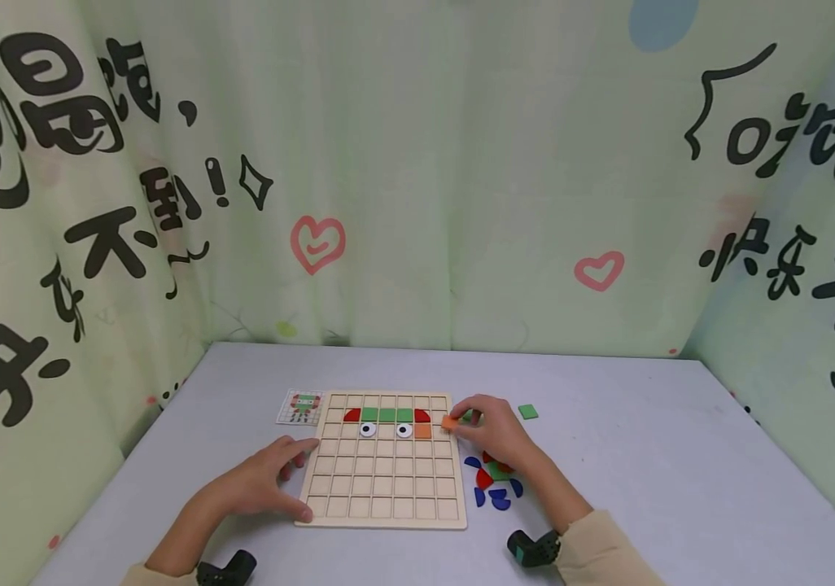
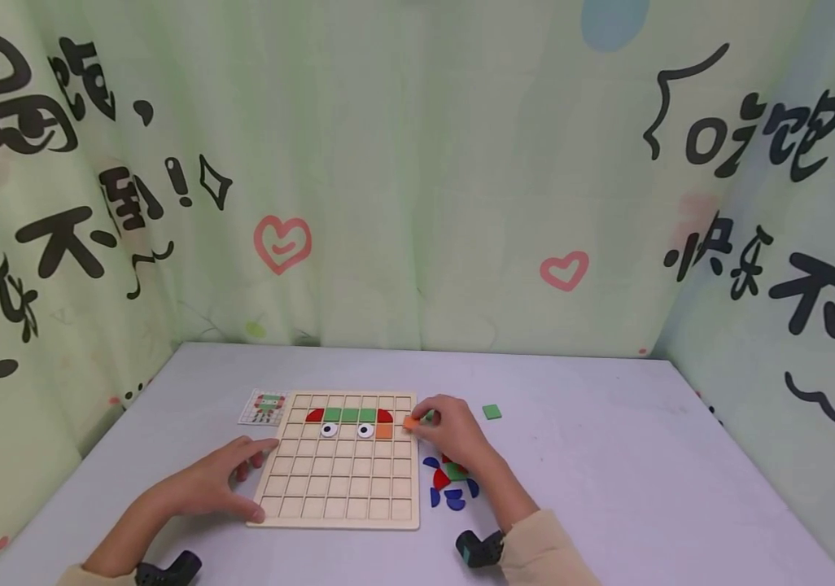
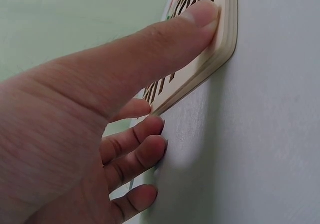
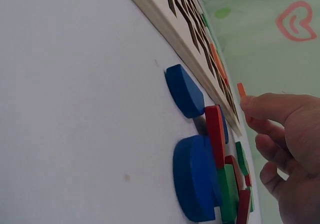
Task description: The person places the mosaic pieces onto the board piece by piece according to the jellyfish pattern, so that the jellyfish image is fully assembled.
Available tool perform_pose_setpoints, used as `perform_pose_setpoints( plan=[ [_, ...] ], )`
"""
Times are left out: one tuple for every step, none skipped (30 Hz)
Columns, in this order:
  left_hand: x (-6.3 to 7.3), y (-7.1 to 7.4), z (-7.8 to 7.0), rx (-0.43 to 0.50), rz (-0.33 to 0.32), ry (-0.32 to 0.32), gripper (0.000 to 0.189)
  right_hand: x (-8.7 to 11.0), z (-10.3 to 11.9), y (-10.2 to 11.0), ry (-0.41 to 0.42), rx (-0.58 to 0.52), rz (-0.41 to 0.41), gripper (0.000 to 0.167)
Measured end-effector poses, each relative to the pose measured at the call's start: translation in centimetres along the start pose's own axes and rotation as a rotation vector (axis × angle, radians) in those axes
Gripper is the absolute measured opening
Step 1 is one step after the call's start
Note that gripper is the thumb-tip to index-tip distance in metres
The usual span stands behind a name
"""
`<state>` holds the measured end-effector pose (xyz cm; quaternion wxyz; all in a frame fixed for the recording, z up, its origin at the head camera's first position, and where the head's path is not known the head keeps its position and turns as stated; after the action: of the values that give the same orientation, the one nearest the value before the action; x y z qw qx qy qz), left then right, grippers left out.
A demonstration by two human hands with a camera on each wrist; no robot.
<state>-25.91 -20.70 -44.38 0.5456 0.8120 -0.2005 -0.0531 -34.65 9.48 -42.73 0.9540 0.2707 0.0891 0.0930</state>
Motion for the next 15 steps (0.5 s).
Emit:
perform_pose_setpoints(
  plan=[
    [0.0,0.0,0.0,0.000,-0.001,0.001,0.095,0.0,0.0,-0.1,-0.003,-0.006,0.002,0.015],
    [0.0,0.0,0.0,0.000,-0.002,0.001,0.095,-0.1,0.1,-0.3,0.002,-0.007,0.004,0.015],
    [0.0,0.1,0.0,0.001,-0.002,0.002,0.095,-0.1,0.2,-0.4,0.006,-0.010,0.008,0.015],
    [0.0,0.1,-0.1,0.001,-0.003,0.002,0.096,-0.1,0.4,-0.5,0.008,-0.016,0.010,0.015],
    [0.1,0.1,-0.1,0.001,-0.003,0.002,0.096,-0.1,0.5,-0.6,0.015,-0.018,0.014,0.015],
    [0.1,0.1,-0.1,0.001,-0.003,0.003,0.096,-0.1,0.7,-0.7,0.021,-0.019,0.019,0.014],
    [0.1,0.1,-0.1,0.000,-0.003,0.000,0.096,-0.1,0.8,-0.8,0.029,-0.019,0.023,0.014],
    [0.1,0.1,-0.1,0.001,-0.002,-0.001,0.096,-0.1,1.0,-1.0,0.034,-0.019,0.027,0.014],
    [0.1,0.1,-0.1,0.000,-0.001,-0.002,0.096,-0.2,1.1,-1.1,0.040,-0.020,0.029,0.014],
    [0.1,0.1,-0.1,-0.002,-0.002,-0.006,0.096,-0.2,1.3,-1.2,0.048,-0.020,0.034,0.013],
    [0.1,0.1,-0.1,-0.001,-0.001,-0.007,0.096,-0.2,1.5,-1.4,0.057,-0.019,0.035,0.013],
    [0.1,0.1,-0.1,-0.001,0.000,-0.007,0.096,-0.2,1.6,-1.5,0.063,-0.019,0.037,0.013],
    [0.1,0.1,-0.1,-0.001,0.000,-0.008,0.096,-0.2,1.8,-1.7,0.069,-0.022,0.038,0.013],
    [0.0,0.1,-0.1,-0.003,0.000,-0.007,0.096,-0.3,2.0,-1.8,0.077,-0.024,0.041,0.013],
    [0.0,0.1,-0.1,-0.003,0.000,-0.006,0.096,-0.3,2.1,-2.0,0.084,-0.027,0.045,0.013]
  ],
)
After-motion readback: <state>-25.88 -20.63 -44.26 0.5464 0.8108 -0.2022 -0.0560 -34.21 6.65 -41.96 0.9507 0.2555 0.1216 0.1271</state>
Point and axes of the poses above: each hand's wrist, its own x-axis away from the middle knuckle, its own y-axis out of the back of the hand, z = x × y, the point moved 10 cm from there along -x, towards the middle knuckle, and after that the axes turned 15 degrees about -x, right-handed, at the moved point
